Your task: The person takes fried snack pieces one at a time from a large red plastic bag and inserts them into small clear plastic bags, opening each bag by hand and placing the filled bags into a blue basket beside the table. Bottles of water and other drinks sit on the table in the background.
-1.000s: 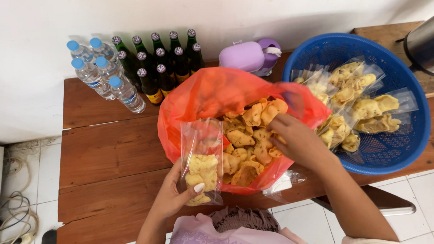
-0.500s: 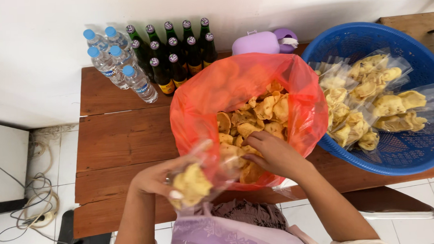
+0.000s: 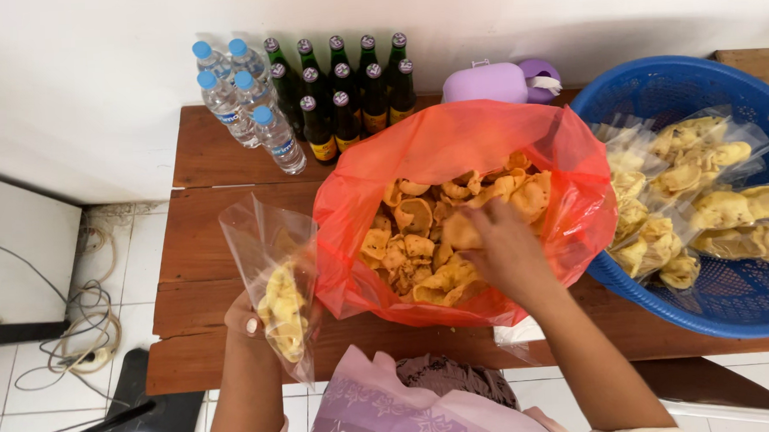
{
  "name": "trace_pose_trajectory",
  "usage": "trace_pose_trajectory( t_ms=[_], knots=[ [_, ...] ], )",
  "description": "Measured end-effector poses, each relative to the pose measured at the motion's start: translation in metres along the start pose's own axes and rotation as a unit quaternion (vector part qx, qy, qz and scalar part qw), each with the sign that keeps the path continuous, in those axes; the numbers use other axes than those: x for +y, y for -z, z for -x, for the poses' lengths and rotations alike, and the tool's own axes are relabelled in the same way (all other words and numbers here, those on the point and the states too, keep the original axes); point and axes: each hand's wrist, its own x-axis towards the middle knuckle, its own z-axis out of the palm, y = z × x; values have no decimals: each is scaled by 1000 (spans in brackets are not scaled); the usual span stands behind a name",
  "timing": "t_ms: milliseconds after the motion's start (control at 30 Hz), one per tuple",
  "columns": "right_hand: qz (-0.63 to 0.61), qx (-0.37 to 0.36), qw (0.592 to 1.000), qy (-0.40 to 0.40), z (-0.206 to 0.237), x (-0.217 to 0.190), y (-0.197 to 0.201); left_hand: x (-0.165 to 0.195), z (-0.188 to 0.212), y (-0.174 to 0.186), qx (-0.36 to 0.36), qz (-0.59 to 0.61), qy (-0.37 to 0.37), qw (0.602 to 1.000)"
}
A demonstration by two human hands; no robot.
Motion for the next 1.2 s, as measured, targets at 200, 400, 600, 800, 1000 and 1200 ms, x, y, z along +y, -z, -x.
trace_pose_trajectory(
  t_ms=[200, 400, 600, 800, 1000, 1200],
  knots=[
    [71, 84, 986, 125, -27, -3, -15, 3, 6, 1, 45, -30, 12, 998],
    [164, -40, 945, 280, -87, -13, -78, 2, 11, 4, 43, -55, 17, 997],
    [219, 38, 916, 333, -107, 2, -86, -2, 20, 4, 80, -100, 21, 992],
    [14, -9, 985, 171, -93, 22, -34, -4, 16, 3, 66, -71, 22, 995],
    [-221, 5, 965, 144, -68, 32, -10, 16, -4, -40, 158, -254, 18, 954],
    [-387, -173, 904, -53, -48, 31, -4, 19, -26, -87, 168, -317, -85, 929]
  ],
)
